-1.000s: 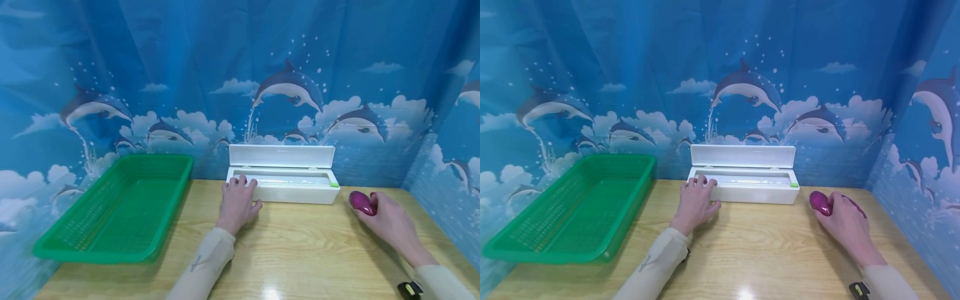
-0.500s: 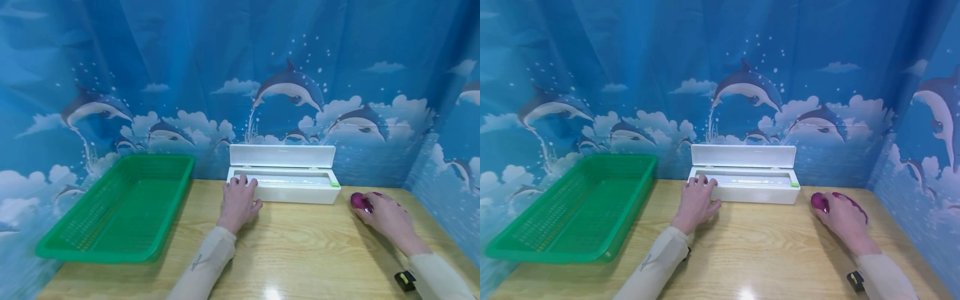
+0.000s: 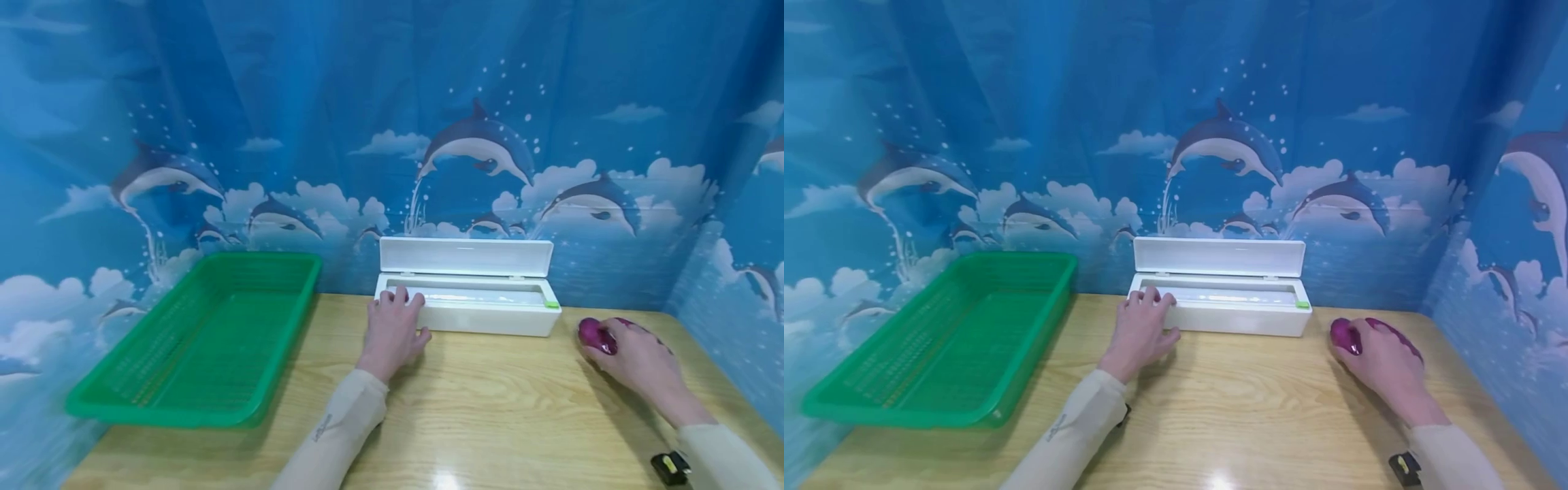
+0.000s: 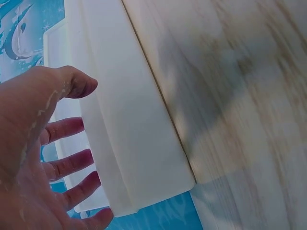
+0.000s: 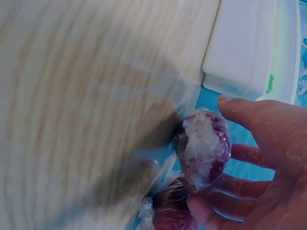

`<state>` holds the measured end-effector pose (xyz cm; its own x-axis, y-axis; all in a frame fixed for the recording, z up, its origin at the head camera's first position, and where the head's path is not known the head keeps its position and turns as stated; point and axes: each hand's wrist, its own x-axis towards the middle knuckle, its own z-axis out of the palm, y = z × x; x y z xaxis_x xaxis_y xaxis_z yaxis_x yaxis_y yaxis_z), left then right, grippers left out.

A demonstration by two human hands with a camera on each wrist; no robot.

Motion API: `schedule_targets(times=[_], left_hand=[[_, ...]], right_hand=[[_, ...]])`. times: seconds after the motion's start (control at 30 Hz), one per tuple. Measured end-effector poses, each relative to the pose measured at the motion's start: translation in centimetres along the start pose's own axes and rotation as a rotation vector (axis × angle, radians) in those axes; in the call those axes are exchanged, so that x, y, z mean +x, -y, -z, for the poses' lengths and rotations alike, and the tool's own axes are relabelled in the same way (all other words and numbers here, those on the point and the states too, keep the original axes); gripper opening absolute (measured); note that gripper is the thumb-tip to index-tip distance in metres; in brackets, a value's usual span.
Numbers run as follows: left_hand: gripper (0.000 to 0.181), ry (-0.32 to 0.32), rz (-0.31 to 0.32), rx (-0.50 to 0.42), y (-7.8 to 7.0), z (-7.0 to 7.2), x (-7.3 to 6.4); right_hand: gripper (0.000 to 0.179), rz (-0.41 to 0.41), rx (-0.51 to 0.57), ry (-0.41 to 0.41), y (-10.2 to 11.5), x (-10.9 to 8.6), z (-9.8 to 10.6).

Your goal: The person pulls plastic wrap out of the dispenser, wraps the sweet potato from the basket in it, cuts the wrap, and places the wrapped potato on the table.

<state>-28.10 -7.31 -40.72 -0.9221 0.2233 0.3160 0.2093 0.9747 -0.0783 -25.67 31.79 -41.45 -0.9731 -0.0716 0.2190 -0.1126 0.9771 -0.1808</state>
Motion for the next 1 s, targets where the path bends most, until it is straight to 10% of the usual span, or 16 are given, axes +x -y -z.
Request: schedule_targets(times=[0.53,1.0], left_hand=[[0.052,-0.023,-0.001,-0.019,0.3,-0.4,0.2],[0.052,-0.042,-0.106,-0.301,1.9,0.4,-2.5]], right_hand=[[0.067,-0.008,0.03,-0.107,1.3,-0.7,0.3],[0.054,0.113,0.105,-0.1,4.5,-3.1,0.4]])
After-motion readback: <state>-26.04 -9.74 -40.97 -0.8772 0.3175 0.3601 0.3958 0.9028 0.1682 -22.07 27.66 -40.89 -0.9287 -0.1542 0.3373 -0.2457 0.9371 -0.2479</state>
